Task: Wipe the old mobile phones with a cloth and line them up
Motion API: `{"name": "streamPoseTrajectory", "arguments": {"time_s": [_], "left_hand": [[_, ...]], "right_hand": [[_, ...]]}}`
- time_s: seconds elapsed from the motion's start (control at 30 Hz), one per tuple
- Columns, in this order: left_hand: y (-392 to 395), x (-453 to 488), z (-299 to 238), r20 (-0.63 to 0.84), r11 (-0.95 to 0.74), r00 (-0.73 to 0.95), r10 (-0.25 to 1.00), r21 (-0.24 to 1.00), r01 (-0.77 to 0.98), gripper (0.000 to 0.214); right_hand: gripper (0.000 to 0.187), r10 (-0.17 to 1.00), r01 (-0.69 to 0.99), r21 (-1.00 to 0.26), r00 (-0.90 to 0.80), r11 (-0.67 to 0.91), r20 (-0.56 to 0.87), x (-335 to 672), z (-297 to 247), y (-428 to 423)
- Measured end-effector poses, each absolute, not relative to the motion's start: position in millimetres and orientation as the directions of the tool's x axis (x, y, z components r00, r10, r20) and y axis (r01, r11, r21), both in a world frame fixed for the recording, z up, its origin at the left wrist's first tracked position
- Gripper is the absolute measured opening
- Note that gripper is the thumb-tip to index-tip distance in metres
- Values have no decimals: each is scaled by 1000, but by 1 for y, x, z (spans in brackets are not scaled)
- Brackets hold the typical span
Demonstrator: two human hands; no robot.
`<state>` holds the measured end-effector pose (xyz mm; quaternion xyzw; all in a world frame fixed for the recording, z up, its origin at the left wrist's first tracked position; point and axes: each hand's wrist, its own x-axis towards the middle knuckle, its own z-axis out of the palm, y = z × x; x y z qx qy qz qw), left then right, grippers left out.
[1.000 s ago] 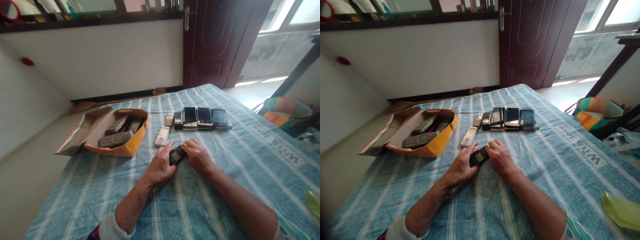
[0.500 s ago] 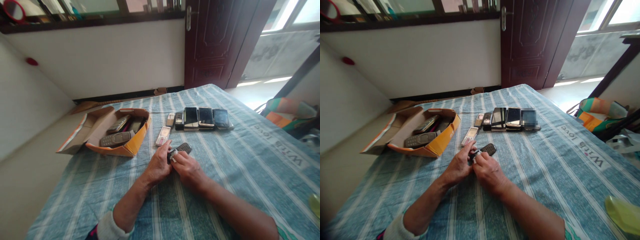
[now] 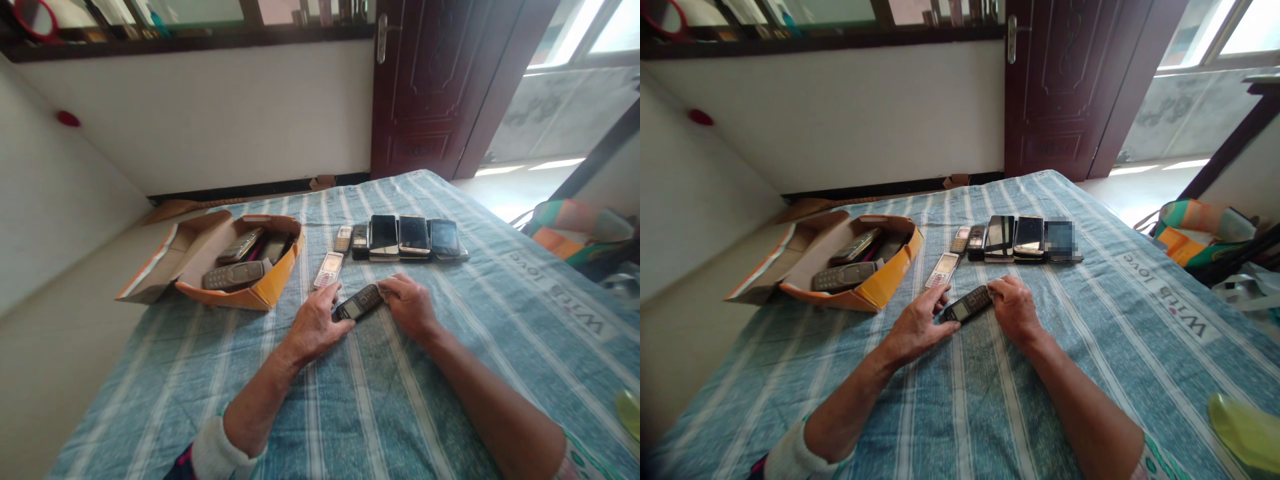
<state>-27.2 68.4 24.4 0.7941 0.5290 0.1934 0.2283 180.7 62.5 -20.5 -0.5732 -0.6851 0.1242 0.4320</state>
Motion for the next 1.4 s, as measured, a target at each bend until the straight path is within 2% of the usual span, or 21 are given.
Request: {"name": "streamPoseTrajectory", "arguments": {"time_s": [0.2,0.4,0.57,0.7,0.8,1.2,1.4], "left_hand": [[67,-26,24,47,-341,377,925,541,769,53],[67,-27,21,53,-346,383,922,554,757,55],[66,-25,24,53,-364,386,921,476,801,48],[65,-24,29,20,-370,394,919,391,843,30],[64,-24,30,-15,-354,384,923,351,867,26],[63,-20,30,-50,-222,277,959,470,854,27],[64,-20,29,-65,-213,280,958,495,843,26]], "right_hand": [[30,899,639,-694,7,332,437,179,-20,62],[30,903,585,-750,68,309,425,179,-16,61],[28,895,586,-747,79,314,438,179,-18,61],[28,895,577,-746,56,333,443,179,-20,61],[28,897,583,-742,49,331,439,179,-20,61],[28,872,563,-741,69,366,484,177,-17,60],[27,860,553,-741,81,382,504,177,-17,60]]}}
